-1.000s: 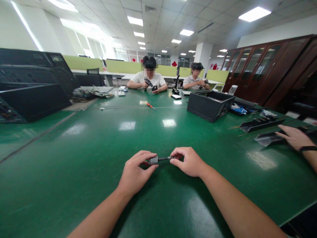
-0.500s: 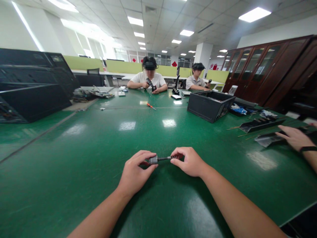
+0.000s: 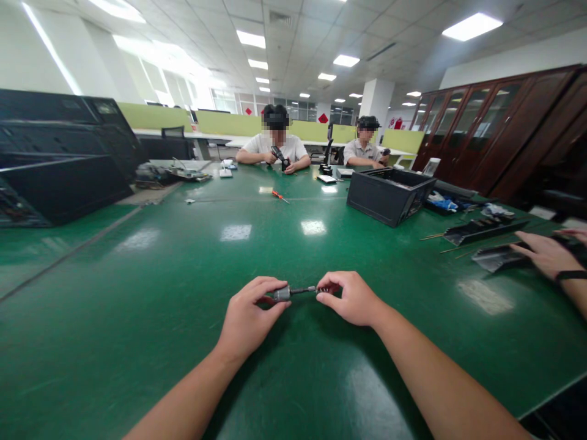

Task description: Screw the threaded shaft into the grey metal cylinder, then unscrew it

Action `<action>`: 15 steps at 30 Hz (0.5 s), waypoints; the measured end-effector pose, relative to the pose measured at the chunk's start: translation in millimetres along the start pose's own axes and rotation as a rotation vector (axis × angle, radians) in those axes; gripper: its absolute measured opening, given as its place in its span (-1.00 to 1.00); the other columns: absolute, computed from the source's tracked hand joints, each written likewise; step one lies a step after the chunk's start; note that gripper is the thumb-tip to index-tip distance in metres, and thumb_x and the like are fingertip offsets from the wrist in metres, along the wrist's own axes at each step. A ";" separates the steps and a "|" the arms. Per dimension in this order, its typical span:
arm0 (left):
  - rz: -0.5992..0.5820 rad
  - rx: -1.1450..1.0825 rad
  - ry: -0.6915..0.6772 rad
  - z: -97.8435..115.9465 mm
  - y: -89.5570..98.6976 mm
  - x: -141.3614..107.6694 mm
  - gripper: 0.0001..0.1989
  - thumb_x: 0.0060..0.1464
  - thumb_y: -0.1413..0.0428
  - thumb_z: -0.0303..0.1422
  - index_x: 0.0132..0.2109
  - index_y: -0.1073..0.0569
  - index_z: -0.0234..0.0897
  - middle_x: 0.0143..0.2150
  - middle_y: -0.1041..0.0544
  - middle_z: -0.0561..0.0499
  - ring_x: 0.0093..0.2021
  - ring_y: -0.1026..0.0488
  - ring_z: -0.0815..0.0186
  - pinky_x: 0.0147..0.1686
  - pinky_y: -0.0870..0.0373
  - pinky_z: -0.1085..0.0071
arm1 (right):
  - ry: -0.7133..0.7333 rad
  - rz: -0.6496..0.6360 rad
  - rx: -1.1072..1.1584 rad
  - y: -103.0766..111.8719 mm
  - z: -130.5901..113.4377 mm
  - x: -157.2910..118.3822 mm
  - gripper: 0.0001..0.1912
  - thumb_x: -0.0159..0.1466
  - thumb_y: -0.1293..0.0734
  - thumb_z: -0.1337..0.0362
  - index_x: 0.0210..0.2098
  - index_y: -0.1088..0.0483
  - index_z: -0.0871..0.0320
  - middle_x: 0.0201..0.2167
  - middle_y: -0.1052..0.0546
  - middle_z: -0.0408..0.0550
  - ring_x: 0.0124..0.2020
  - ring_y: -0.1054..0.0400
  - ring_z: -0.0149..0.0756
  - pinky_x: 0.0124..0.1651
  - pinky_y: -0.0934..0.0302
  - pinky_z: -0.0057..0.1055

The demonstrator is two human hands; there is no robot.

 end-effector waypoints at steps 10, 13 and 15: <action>0.002 -0.002 0.021 0.5 -0.3 -0.2 -0.73 0.00 -0.28 -0.29 -0.11 -0.59 -0.18 -0.15 -0.57 -0.04 -0.21 -0.55 0.24 -0.21 -0.58 0.34 | -0.098 0.164 0.075 26.4 24.8 2.3 -0.85 0.23 -0.37 0.21 -0.30 -0.51 0.17 -0.41 -0.56 -0.08 -0.37 -0.42 -0.30 -0.25 -0.28 -0.39; 0.036 -0.049 0.073 -1.6 0.3 0.2 -0.55 -0.01 -0.29 -0.25 0.06 -0.51 -0.19 -0.13 -0.57 -0.04 -0.18 -0.55 0.23 -0.13 -0.57 0.28 | -0.212 0.186 0.267 26.6 42.5 4.2 -0.65 0.32 -0.26 0.02 -0.40 -0.41 0.18 -0.55 -0.46 -0.13 -0.52 -0.35 -0.36 -0.40 -0.23 -0.44; 0.097 -0.028 0.112 -2.6 4.6 2.2 -0.54 0.02 -0.28 -0.21 0.08 -0.50 -0.20 -0.10 -0.58 -0.05 -0.12 -0.55 0.21 -0.04 -0.54 0.24 | -0.232 0.184 0.286 24.1 50.2 5.8 -0.49 0.37 -0.14 -0.09 -0.51 -0.32 0.16 -0.67 -0.32 -0.19 -0.64 -0.21 -0.40 -0.52 -0.12 -0.45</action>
Point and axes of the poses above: each hand's wrist, its own x-axis towards the middle knuckle, its own y-axis out of the back of the hand, z = x × y, the point moved 3 cm from there along x, towards the middle knuckle
